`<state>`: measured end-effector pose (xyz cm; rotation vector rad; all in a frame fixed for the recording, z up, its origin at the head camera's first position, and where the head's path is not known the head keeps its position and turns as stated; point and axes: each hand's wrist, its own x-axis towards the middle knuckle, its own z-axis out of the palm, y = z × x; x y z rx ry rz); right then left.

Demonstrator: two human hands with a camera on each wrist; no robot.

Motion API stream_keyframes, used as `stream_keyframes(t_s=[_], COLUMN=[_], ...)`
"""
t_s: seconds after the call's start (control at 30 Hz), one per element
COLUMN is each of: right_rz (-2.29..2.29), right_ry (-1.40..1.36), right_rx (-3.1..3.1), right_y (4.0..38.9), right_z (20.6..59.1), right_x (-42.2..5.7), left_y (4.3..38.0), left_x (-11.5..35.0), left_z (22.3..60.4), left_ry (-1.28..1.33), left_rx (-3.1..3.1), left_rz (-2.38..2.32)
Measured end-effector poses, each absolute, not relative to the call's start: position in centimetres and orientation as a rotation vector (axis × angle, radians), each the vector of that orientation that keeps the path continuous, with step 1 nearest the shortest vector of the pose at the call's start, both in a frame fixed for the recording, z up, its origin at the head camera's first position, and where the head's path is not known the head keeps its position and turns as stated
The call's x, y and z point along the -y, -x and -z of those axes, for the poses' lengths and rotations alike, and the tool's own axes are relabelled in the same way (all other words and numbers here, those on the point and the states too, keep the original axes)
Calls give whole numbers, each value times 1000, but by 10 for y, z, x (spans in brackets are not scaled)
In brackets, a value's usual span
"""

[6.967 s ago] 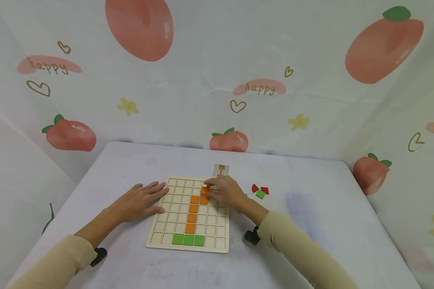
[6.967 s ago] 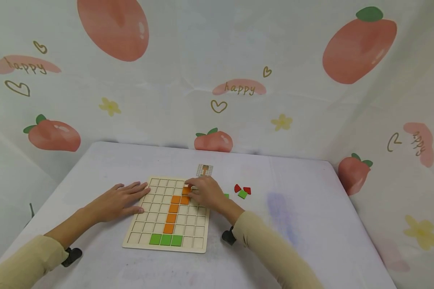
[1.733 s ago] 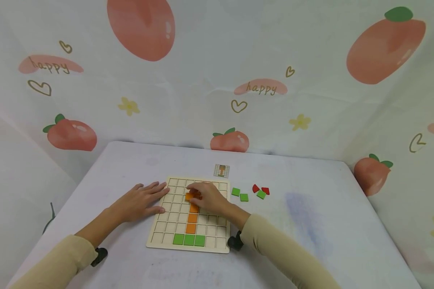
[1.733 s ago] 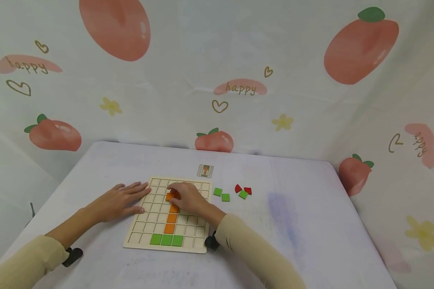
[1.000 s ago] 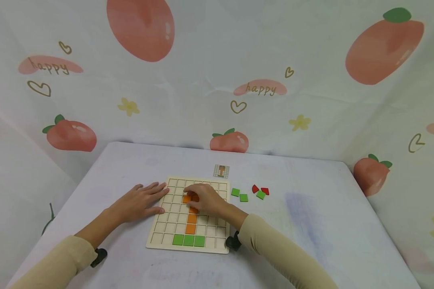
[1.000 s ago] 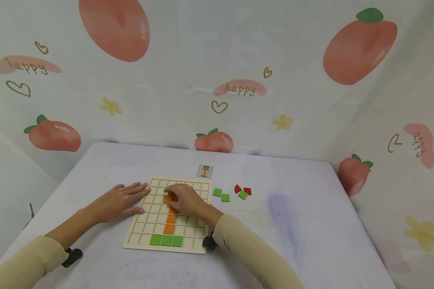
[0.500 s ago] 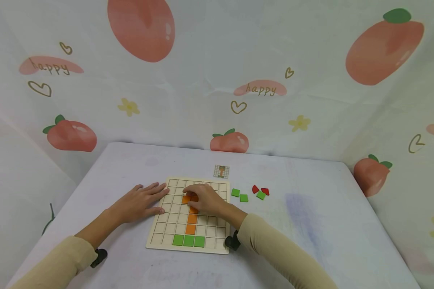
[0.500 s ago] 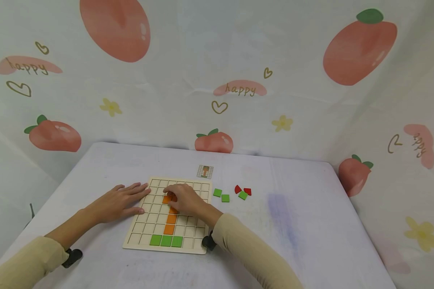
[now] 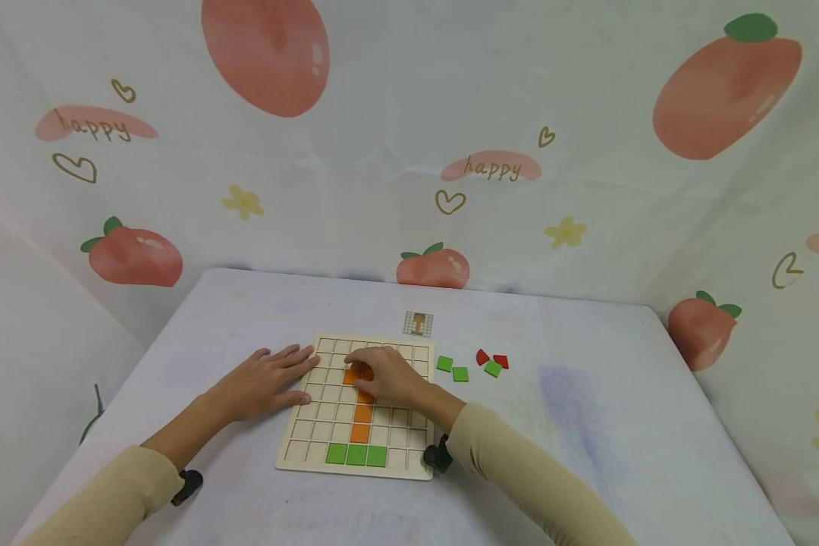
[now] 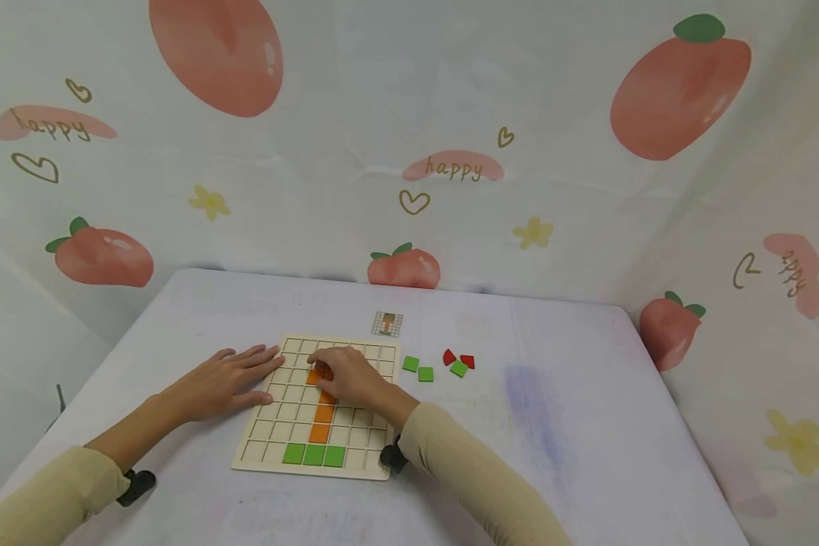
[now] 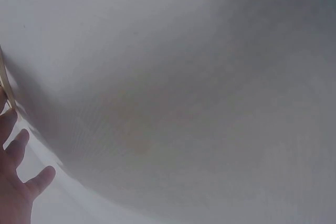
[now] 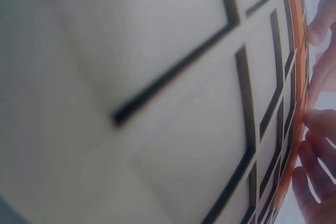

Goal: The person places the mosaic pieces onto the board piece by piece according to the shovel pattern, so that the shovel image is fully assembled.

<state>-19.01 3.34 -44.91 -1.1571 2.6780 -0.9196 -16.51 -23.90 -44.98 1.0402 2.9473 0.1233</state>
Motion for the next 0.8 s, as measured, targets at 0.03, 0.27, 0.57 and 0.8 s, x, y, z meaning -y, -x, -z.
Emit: stream_keyframes(t_s=[0.03, 0.27, 0.57, 0.8], right_rz=[928, 954, 1064, 1017], right_ry=[1161, 1138, 1092, 948], right_rx=[-2677, -2679, -2729, -2860], right_y=[190, 187, 185, 181], right_z=[449, 444, 442, 441], right_x=[-34, -54, -118, -174], left_y=[165, 166, 167, 165], left_x=[239, 239, 240, 240], left_z=[450, 450, 451, 451], left_ry=[-1042, -1035, -1027, -1013], left_rx=[-2947, -2942, -2947, -2938], left_rz=[-124, -115, -99, -102])
